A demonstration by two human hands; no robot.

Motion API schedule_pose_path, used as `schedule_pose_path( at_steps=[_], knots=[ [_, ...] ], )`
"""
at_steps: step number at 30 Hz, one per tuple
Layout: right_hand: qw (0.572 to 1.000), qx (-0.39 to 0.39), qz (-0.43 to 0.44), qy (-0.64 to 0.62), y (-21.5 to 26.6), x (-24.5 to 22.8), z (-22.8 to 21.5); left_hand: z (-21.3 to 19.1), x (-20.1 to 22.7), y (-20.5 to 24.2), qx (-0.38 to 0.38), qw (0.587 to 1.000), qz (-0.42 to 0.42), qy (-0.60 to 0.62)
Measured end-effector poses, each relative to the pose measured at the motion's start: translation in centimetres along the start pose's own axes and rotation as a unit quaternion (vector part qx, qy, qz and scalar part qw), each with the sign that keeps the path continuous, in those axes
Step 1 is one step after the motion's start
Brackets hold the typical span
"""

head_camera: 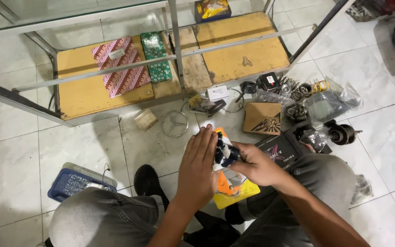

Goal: The person sits on the floor and wipes a small packaged item with a cloth. They then pick up a small metal tool and use it to scrape or clean the surface of the package. The person continues to wipe the package with the cloth and places it on a nearby shelf.

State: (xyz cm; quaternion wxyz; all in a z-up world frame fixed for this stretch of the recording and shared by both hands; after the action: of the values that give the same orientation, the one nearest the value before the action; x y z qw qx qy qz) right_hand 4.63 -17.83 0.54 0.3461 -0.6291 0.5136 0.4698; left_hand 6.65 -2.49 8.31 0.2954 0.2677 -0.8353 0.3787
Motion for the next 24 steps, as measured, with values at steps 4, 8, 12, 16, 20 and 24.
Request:
schedule_pose_path(
  at_steps=[4, 8, 12, 16, 20, 24],
  knots=[
    [0.998, -0.056, 0.022, -0.034, 1.3, 0.4, -0.7, -1.7, -0.1, -0.8, 0.054, 0.996, -0.021, 0.07],
    [0.958, 0.078, 0.051, -0.271, 1.8, 1.0, -3.6, -0.6, -9.7, 3.8, -0.021, 0.903, -0.427, 0.048],
    [0.983, 0.116, 0.043, -0.136, 1.2, 0.2, -5.8, -3.7, -10.2, 4.8, 0.278, 0.793, -0.376, 0.39],
    [0.998, 0.053, 0.043, -0.015, 0.3, 0.4, -2.9, -3.3, -6.9, 3.2, 0.267, 0.896, -0.226, 0.272],
    [0.999, -0.006, -0.03, -0.027, 0.7, 2.2, -1.6, 1.0, 2.0, -0.4, -0.021, 0.997, 0.034, -0.062],
    [0.995, 0.069, -0.071, 0.024, 0.7, 0.3, -3.7, 2.1, 0.2, 0.8, -0.077, 0.997, 0.019, -0.017]
  ],
)
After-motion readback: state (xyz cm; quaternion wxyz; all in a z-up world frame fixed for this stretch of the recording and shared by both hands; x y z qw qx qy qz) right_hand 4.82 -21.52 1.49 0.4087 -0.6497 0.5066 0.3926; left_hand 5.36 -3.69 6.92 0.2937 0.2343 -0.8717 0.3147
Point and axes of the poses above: each hand's wrist, its own y-axis away from the middle knuckle, its own z-axis out of the palm, x = y × z, the point moved 8 cm from there along -y, towards the middle knuckle, and after that the axes turned 13 degrees about y, right-handed, at the moved point
